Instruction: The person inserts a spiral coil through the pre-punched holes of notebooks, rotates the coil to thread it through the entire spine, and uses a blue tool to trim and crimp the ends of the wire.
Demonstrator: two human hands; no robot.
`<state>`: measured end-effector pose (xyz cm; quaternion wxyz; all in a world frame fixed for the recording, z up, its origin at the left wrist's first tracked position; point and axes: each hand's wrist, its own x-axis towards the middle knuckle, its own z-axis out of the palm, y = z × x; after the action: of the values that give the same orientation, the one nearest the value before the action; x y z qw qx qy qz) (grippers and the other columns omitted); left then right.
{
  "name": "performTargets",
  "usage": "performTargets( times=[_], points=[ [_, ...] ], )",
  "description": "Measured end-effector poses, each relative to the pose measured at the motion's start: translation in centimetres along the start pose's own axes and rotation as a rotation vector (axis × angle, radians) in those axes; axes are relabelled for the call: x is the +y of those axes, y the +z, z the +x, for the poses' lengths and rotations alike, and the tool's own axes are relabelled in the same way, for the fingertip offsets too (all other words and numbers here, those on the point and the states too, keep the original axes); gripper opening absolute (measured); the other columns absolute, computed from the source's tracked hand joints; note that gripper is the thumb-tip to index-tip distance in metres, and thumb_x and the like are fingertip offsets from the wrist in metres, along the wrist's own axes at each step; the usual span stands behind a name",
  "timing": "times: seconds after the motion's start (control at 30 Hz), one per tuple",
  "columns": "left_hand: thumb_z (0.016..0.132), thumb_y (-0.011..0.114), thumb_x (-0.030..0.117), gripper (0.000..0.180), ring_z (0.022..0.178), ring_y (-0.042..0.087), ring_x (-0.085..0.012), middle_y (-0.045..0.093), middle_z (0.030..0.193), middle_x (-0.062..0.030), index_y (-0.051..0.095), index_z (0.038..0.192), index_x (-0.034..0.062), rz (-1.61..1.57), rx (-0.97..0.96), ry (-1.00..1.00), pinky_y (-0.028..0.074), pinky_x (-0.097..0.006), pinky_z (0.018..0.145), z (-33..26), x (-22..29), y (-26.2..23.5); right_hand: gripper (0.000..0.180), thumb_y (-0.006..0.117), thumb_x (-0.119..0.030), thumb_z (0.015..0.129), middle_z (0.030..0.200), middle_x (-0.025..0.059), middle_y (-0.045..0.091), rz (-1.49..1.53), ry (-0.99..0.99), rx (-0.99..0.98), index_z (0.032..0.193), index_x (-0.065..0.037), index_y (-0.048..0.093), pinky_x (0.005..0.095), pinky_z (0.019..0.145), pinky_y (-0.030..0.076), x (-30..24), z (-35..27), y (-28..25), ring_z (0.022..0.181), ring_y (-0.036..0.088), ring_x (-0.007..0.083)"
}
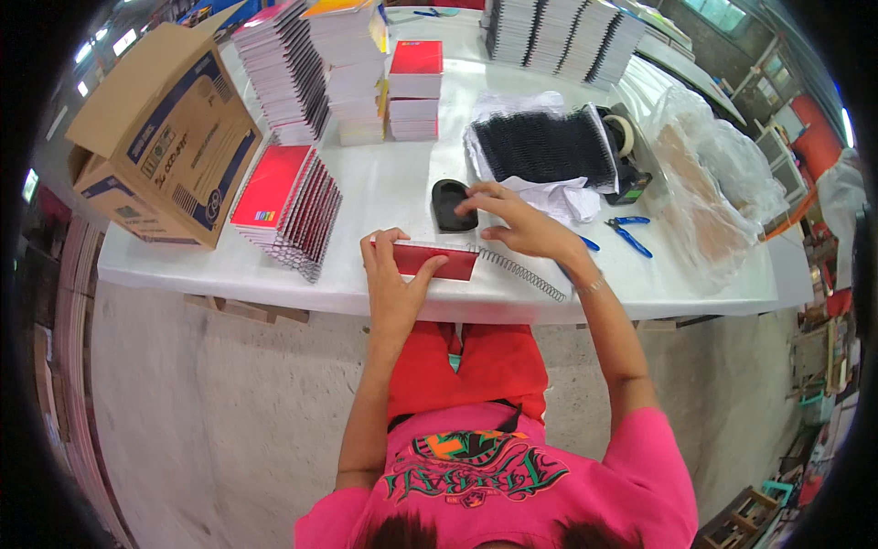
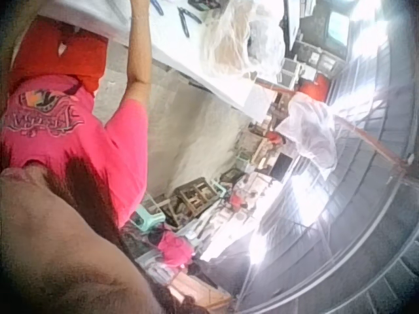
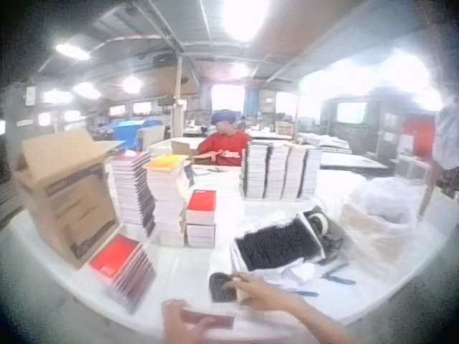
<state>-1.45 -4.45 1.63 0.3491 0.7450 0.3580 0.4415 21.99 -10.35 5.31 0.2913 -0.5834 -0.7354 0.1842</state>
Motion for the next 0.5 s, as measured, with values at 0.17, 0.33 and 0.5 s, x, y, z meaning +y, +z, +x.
performTargets(
  times=[0.17, 0.33, 0.5],
  points=[
    [0.073, 0.085, 0.019, 0.055, 0.1, 0.047, -0.0278, 0.043, 0.105, -0.0121, 0.047, 0.109, 0.002, 0.031, -0.056, 0.099, 0.04, -0.039, 0.091, 0.8, -1.9, -0.7, 0.031, 0.074, -0.025, 0.086, 0.137, 0.0156, 0.049, 0.052, -0.002, -0.022, 0.109, -0.009, 0.062, 0.0398, 0.099, 0.042, 3.3, 1.8, 0.5, 0.125, 0.049, 0.032],
    [0.072, 0.085, 0.02, 0.057, 0.1, 0.045, -0.0279, 0.041, 0.104, -0.0115, 0.045, 0.108, 0.0019, -0.11, -0.073, 0.076, 0.038, -0.036, 0.093, 2.6, -3.7, -1.6, 0.035, 0.075, -0.033, 0.085, 0.142, 0.0191, 0.048, 0.606, 0.205, -0.066, 0.099, -0.008, 0.056, 0.0419, 0.105, 0.043, 1.8, 0.7, 0.3, 0.128, 0.048, 0.0261],
    [0.07, 0.086, 0.024, 0.063, 0.101, 0.044, -0.0251, 0.041, 0.106, -0.0097, 0.043, 0.11, 0.003, -0.081, -0.185, 0.037, 0.037, -0.034, 0.094, 3.1, -4.4, -0.7, 0.03, 0.072, -0.023, 0.087, 0.143, 0.0192, 0.046, 1.457, 0.079, -0.024, 0.093, -0.005, 0.049, 0.0442, 0.107, 0.044, 0.0, -1.8, 0.1, 0.127, 0.049, 0.0251]
  ],
)
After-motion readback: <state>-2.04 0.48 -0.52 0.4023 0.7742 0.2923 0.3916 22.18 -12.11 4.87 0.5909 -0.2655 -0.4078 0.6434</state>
